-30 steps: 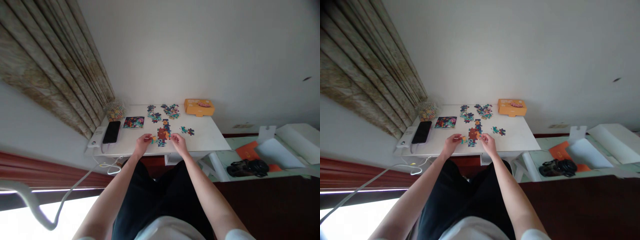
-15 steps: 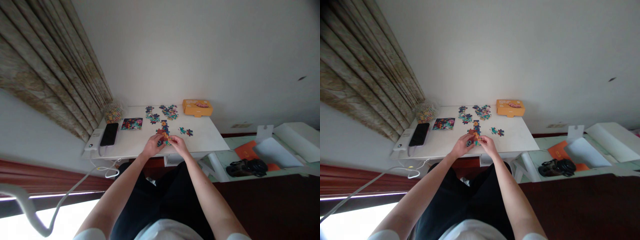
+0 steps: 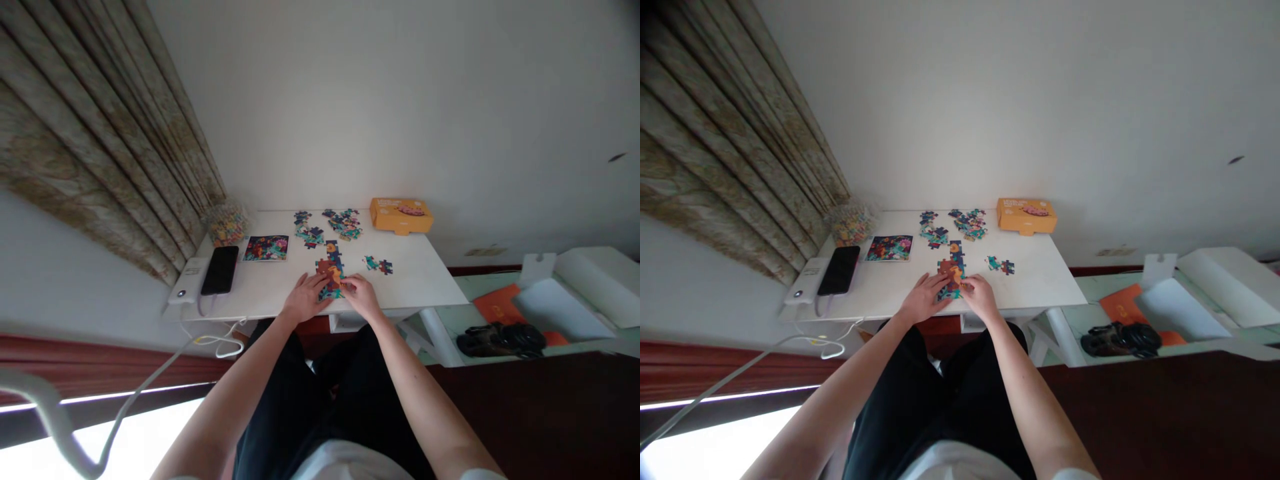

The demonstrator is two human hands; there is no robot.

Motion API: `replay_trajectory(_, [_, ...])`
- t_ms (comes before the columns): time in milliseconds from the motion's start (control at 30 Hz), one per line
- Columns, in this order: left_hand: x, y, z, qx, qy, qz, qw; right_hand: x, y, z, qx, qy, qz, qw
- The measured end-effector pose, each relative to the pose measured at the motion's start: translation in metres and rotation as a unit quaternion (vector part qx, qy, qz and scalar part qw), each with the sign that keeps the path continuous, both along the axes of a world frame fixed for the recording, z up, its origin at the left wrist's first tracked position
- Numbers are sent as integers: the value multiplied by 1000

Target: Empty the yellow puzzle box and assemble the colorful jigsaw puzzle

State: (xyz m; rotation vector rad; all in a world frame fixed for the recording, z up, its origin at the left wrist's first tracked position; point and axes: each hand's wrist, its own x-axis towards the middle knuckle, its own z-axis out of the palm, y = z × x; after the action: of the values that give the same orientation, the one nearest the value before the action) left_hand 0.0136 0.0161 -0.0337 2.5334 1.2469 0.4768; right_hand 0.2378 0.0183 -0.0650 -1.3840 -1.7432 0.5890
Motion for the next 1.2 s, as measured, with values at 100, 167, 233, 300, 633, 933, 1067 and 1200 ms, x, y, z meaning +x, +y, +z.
replay_trajectory(100, [-1,0,-1,8,-6,-2,1000,0,0,0,12,-13,3,1000])
replay_trajectory(167, [-1,0,-2,12,-13,1,1000,1,-3,2,27,-22,12,999])
replay_trajectory(233, [0,-1,-2,14,-16,3,1000,2,-8,4,49,-51,32,997])
replay_trajectory(300, [0,-1,-1,14,-16,3,1000,3,-14,6,66,-96,54,992])
replay_trajectory(633, [1,-2,1,20,-7,1,1000,-2,-31,8,69,-192,46,978])
replay_trajectory(933, [2,-4,3,28,-4,-6,1000,-3,-33,12,65,-209,50,975])
replay_trajectory(1067, [1,-5,0,37,-12,-83,996,-5,-33,8,68,-193,46,978])
replay_trajectory(1200, [0,-3,-2,38,-32,-117,992,6,-23,4,79,-126,45,988])
